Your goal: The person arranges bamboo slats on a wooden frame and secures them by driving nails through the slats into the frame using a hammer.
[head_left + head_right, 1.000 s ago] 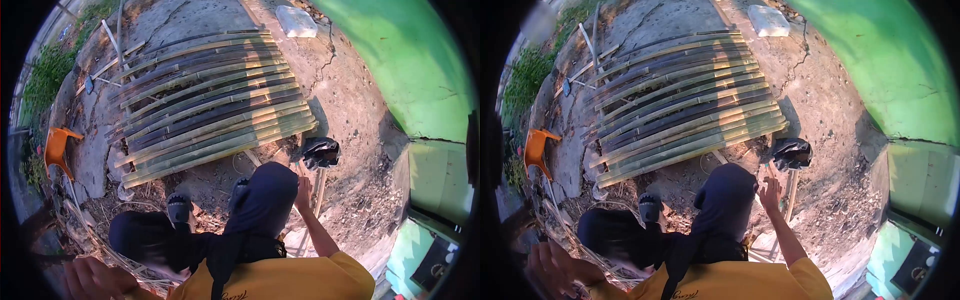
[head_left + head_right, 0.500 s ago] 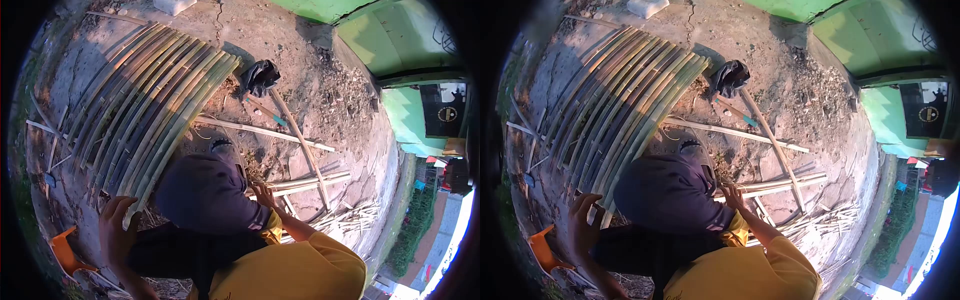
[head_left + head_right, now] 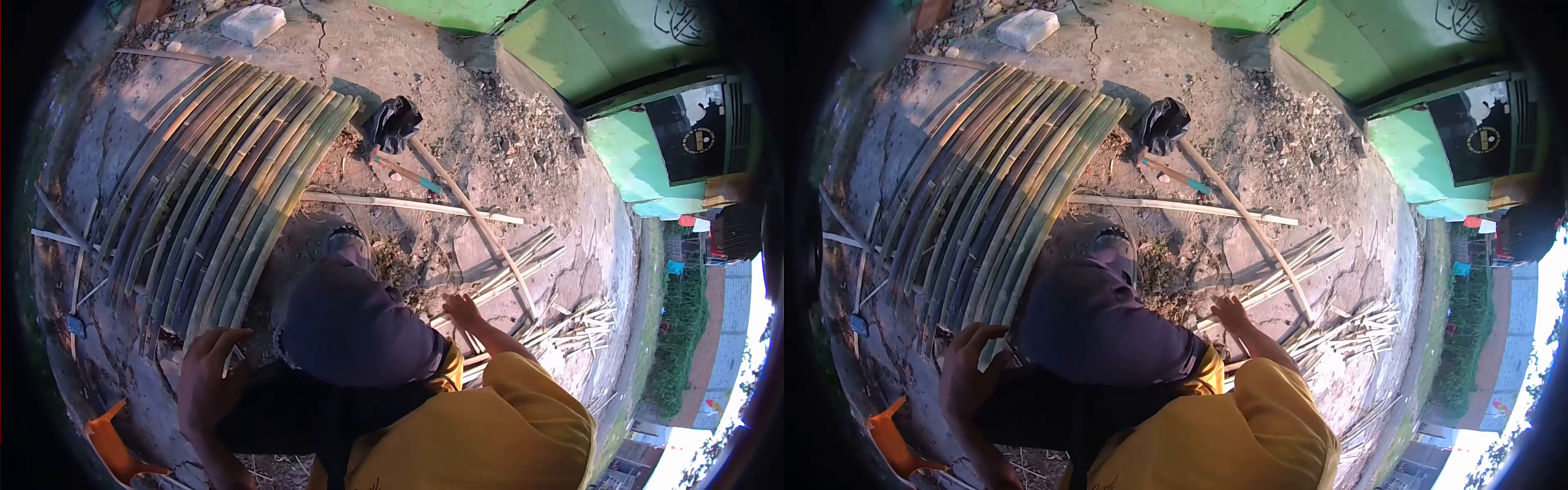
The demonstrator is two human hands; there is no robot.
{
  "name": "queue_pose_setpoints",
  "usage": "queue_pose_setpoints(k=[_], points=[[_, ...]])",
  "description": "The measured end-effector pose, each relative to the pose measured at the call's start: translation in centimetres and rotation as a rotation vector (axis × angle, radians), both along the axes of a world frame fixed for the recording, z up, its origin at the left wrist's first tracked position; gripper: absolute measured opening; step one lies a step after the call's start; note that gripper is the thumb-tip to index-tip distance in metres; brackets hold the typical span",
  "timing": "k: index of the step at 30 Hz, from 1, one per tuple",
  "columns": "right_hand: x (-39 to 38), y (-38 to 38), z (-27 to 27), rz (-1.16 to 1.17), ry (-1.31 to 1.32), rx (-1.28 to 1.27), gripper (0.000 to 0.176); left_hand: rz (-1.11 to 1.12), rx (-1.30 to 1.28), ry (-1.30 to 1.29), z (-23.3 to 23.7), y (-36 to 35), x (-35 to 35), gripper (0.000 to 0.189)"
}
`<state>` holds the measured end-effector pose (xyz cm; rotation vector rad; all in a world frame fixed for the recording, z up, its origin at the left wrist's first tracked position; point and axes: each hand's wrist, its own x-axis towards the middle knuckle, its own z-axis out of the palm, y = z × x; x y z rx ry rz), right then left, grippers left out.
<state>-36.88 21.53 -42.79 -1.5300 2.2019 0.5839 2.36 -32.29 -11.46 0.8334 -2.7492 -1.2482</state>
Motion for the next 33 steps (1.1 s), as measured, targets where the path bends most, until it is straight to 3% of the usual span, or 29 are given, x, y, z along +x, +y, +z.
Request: queue_pose_setpoints(k=[1, 2, 3, 4, 5, 6, 7, 8, 10, 11, 12, 14, 16, 18, 19, 20, 22, 24, 26, 30, 33], points=[[-1.0, 3.3, -0.6, -0.014, 0.128, 0.016, 0.022, 0.000, 0.003, 0.009, -0.2, 0.0, 0.3, 0.037], [-1.7, 3.7, 1.1, -0.136, 0.125, 0.195, 0.030, 0.021, -0.006, 0.007, 0.0, -0.2, 0.3, 0.037], [-2.8, 6.1, -1.0, -0.254, 0.187, 0.331, 0.056, 0.002, 0.035, 0.008, 0.5, -0.6, 0.2, 0.037], [-3.3, 5.4, -0.6, -0.346, 0.198, 0.561, 0.101, -0.001, 0.070, 0.000, 0.9, -1.3, 0.8, 0.037], [-4.1, 3.8, -0.3, -0.466, 0.129, 0.744, 0.115, 0.063, 0.047, -0.020, 0.7, -2.1, 1.8, 0.037], [-5.1, 2.9, -0.3, -0.608, 0.008, 0.717, 0.122, 0.116, 0.086, 0.055, -0.1, -3.0, 2.7, 0.034], [-7.4, 1.7, -0.9, -0.448, -0.100, 0.686, 0.098, 0.161, 0.122, 0.143, -1.3, -3.6, 3.6, 0.031], [-10.9, -0.5, -1.3, -0.398, -0.090, 0.674, 0.098, 0.209, 0.104, 0.143, -3.2, -4.1, 5.0, 0.031], [-18.0, -5.5, -3.0, -0.286, -0.232, 0.230, 0.078, 0.520, 0.186, 0.172, -8.3, -5.4, 8.7, 0.030], [-20.8, -9.1, -3.5, -0.228, -0.313, 0.015, 0.068, 0.559, 0.173, 0.173, -10.6, -5.1, 10.4, 0.030], [-23.4, -13.4, -4.3, -0.169, -0.395, -0.201, 0.059, 0.684, 0.257, 0.062, -13.1, -4.6, 11.9, 0.032], [-19.4, -27.5, 8.6, -0.232, -0.351, -0.441, 0.027, 0.890, 0.465, -0.110, -18.2, -2.2, 14.1, 0.044], [-20.6, -36.1, 10.6, -0.246, -0.272, -0.443, 0.027, 0.992, 0.728, -0.197, -21.9, 1.1, 15.1, 0.049], [-23.7, -42.3, 8.0, -0.366, -0.651, -0.466, 0.028, 1.187, 0.829, -0.096, -25.2, 6.1, 14.8, 0.054], [-23.5, -45.7, 7.6, -0.612, -0.714, -0.315, 0.027, 1.322, 0.904, 0.028, -26.8, 7.6, 14.2, 0.059], [-23.5, -48.1, 6.8, -0.665, -0.817, -0.180, 0.028, 1.373, 0.895, 0.031, -28.0, 9.0, 13.4, 0.059], [-22.1, -50.9, 6.1, -0.553, -0.973, 0.043, 0.030, 1.567, 0.918, 0.163, -30.4, 12.2, 12.1, 0.071], [-20.5, -52.9, 5.9, -0.296, -0.944, 0.305, 0.030, 1.715, 0.758, 0.238, -33.2, 14.5, 12.2, 0.079], [-17.0, -55.3, 9.6, -0.027, -0.837, 0.522, 0.031, 1.796, 0.755, 0.316, -32.9, 14.4, 12.0, 0.081], [-17.3, -60.1, 8.0, 0.037, -0.787, 0.523, 0.032, 1.802, 0.859, 0.521, -33.0, 13.6, 13.0, 0.077], [-18.3, -62.9, 6.1, -0.130, -0.753, 0.425, 0.039, 1.862, 1.023, 0.631, -30.7, 12.8, 11.8, 0.072]])
